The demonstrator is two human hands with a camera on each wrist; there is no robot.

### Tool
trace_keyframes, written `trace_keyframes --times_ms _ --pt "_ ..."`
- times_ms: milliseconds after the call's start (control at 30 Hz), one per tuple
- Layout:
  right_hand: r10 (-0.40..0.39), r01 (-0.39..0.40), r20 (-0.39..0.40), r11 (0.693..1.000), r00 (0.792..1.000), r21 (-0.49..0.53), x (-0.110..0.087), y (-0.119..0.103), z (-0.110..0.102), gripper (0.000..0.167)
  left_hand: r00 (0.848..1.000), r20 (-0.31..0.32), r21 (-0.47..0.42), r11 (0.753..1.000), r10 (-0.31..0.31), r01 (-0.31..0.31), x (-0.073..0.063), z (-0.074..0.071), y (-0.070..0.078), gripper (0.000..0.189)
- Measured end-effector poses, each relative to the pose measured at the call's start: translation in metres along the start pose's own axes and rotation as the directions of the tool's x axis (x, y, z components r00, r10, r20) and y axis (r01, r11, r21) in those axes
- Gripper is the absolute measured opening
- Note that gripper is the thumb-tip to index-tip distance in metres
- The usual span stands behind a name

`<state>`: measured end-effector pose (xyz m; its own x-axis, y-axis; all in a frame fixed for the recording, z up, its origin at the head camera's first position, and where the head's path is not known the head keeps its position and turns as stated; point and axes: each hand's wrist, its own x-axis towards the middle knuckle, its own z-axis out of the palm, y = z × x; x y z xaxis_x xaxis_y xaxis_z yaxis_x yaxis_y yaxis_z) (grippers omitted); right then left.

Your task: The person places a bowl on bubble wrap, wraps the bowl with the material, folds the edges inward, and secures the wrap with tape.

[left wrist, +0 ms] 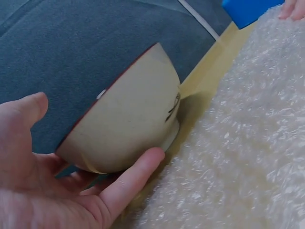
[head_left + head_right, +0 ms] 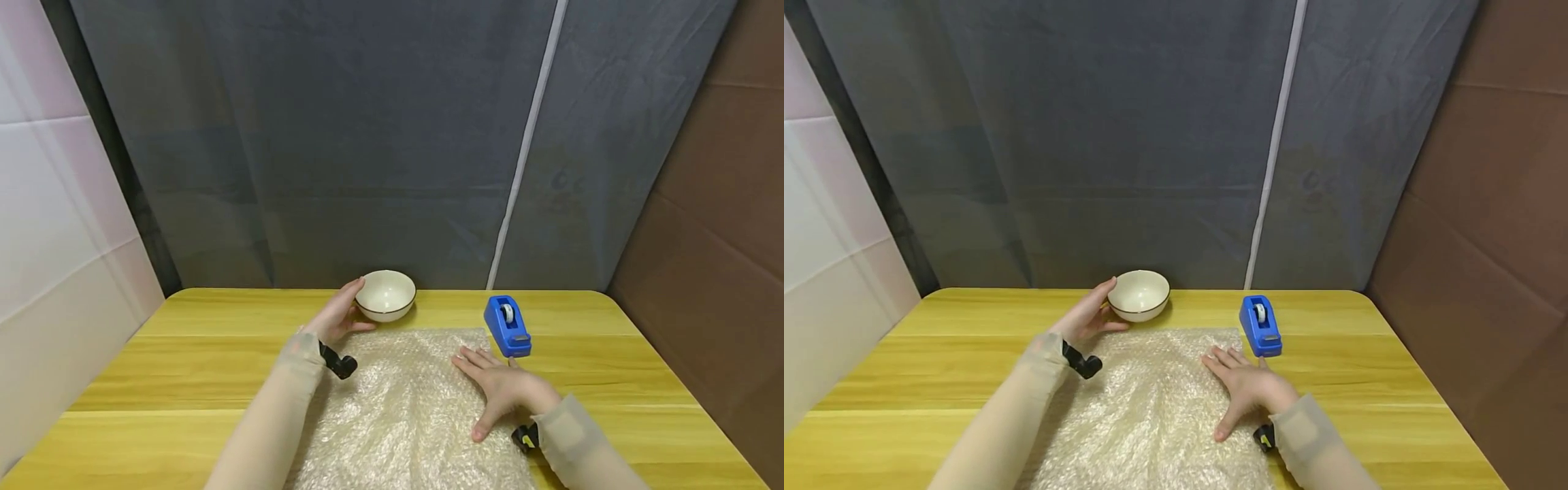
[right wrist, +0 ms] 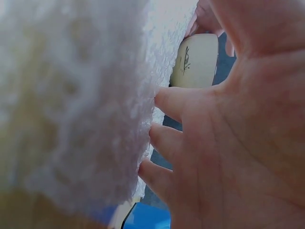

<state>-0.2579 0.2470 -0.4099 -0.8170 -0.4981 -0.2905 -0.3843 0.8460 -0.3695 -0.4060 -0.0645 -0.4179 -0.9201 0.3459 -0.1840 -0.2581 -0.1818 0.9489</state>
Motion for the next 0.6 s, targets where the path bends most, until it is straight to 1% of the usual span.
trace_keyframes --times_ms 67,200,467,600 --pt "0.002 -0.002 -0.001 1.000 1.000 -0.003 0.000 0.000 0.000 0.128 1.000 -0.004 -0.008 1.000 0.017 -0.017 0.002 0.001 -0.002 0.066" --pt "0.007 -0.008 -0.008 1.000 1.000 -0.019 0.001 0.000 0.002 0.128 0.999 -0.015 -0.015 0.999 0.033 -0.033 0.005 0.001 -0.006 0.063" --pt "0.011 -0.011 0.002 1.000 1.000 -0.009 0.001 0.002 0.001 0.128 0.999 -0.035 -0.042 0.999 0.029 -0.031 0.011 0.005 -0.007 0.060" --pt "0.003 -0.003 0.003 1.000 1.000 -0.006 0.002 0.003 0.000 0.128 0.998 -0.039 -0.043 0.998 0.043 -0.045 0.013 0.004 -0.008 0.056"
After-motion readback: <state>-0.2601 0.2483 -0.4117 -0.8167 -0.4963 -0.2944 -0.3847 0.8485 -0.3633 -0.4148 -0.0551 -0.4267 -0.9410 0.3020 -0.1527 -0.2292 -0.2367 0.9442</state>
